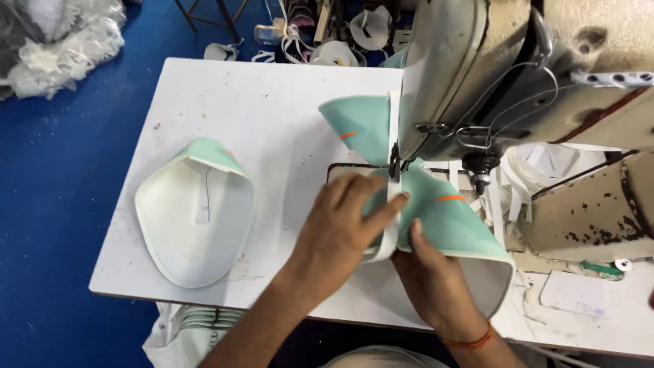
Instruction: The person sews light green slipper uppers using a sewing machine, repeatedly feeding the material under the needle and cutting the thread with scissors. They handle stacks of slipper soles and uppers, arranging them on the table and under the machine.
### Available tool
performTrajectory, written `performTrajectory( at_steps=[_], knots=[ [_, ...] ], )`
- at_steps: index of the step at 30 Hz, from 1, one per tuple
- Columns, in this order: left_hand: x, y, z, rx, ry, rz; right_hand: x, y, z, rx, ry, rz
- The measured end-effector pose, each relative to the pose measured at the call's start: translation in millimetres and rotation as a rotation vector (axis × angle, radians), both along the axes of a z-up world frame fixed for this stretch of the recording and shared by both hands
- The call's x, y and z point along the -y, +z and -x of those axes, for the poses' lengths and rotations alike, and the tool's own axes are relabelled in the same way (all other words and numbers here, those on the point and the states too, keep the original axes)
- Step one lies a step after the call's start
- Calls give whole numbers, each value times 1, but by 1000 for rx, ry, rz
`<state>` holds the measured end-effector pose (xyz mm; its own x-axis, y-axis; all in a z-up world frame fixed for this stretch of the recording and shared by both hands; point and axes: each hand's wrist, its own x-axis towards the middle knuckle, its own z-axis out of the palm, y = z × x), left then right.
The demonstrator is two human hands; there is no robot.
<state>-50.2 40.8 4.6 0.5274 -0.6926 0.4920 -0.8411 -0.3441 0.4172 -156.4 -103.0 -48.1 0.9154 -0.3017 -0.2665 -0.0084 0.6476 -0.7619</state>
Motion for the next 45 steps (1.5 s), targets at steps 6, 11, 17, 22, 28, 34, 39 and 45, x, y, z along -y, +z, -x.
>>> performTrajectory(
  at_steps=[6, 11, 17, 22, 28, 34, 39, 45],
  knots=[
    [12, -7, -1, 223, -86, -43, 18, -42, 5, -85, -6, -150],
    [21, -8, 4, 1, 5, 144, 11, -19, -1, -100, 42, -154],
    [28, -7, 31, -164, 200, 258, 9, -45, 7, -215, -8, -102],
    [26, 1, 33, 25, 142, 167, 17, -94, 24, -192, -55, 6],
    [24, -11, 36, 130, 97, 39, 9, -62, 16, -148, -42, 63],
    [31, -12, 28, 115, 73, -26, 13, -19, -5, -294, -30, -61],
    [41, 4, 13, 82, 57, -104, 10, 25, -30, -376, -60, -117],
    [38, 18, 2, 10, 45, -217, 6, 48, -41, -310, 11, -211]
  ],
)
